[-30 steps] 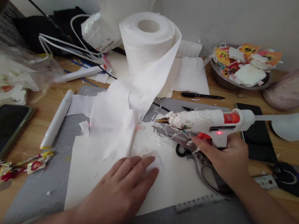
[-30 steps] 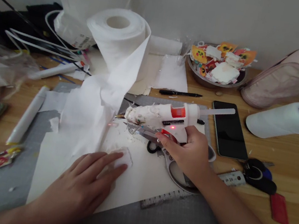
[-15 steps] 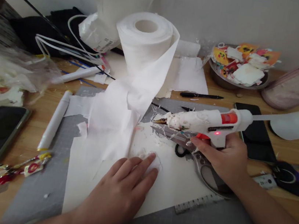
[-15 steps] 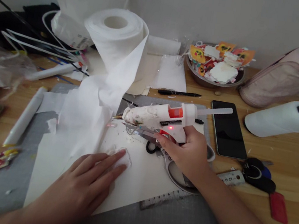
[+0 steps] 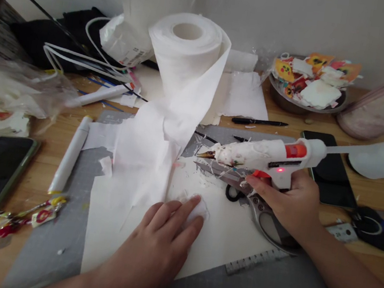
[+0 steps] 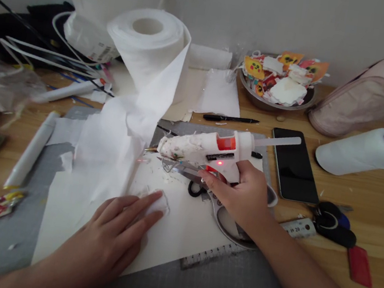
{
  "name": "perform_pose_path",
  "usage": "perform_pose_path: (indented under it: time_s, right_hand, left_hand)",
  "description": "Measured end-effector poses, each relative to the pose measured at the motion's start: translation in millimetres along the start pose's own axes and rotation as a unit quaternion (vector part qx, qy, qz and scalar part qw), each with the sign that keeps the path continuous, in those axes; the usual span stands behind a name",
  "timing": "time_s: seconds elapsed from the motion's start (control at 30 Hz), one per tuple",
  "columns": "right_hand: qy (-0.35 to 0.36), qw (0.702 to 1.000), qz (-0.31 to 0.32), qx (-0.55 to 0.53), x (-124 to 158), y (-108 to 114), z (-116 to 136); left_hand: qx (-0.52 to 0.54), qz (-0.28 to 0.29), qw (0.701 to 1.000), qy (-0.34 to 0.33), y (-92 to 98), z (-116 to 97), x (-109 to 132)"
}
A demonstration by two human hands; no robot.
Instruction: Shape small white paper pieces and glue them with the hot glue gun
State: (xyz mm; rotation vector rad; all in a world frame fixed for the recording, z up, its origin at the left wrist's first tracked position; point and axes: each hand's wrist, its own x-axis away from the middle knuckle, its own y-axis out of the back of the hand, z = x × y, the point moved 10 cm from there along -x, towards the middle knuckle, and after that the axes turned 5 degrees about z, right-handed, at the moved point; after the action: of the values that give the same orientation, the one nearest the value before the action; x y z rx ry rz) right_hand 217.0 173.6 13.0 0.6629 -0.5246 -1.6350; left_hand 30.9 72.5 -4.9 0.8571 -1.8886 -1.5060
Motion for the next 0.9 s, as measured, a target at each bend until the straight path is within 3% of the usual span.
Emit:
perform_pose_path:
  time_s: [0.47,0.73,0.9]
  right_hand:
    - [0.004,1.000,0.010,0.009,-0.2,-1.3,0.6]
    - [0.019,1.000,0.002,0.020,-0.5,-0.1,2.4]
    - [0.037,0.999,-0.006,0.012,0.0,1.0,3.9]
  left_hand:
    - [-0.063,-0.001,0.997,-0.033,0.1,-8.4,6.3]
    - [-0.070,-0.048,0.996,-0.015,10.4,-8.3,4.1]
    - [-0.080,-0.047,0.995,-0.022,10.0,-9.5,3.8]
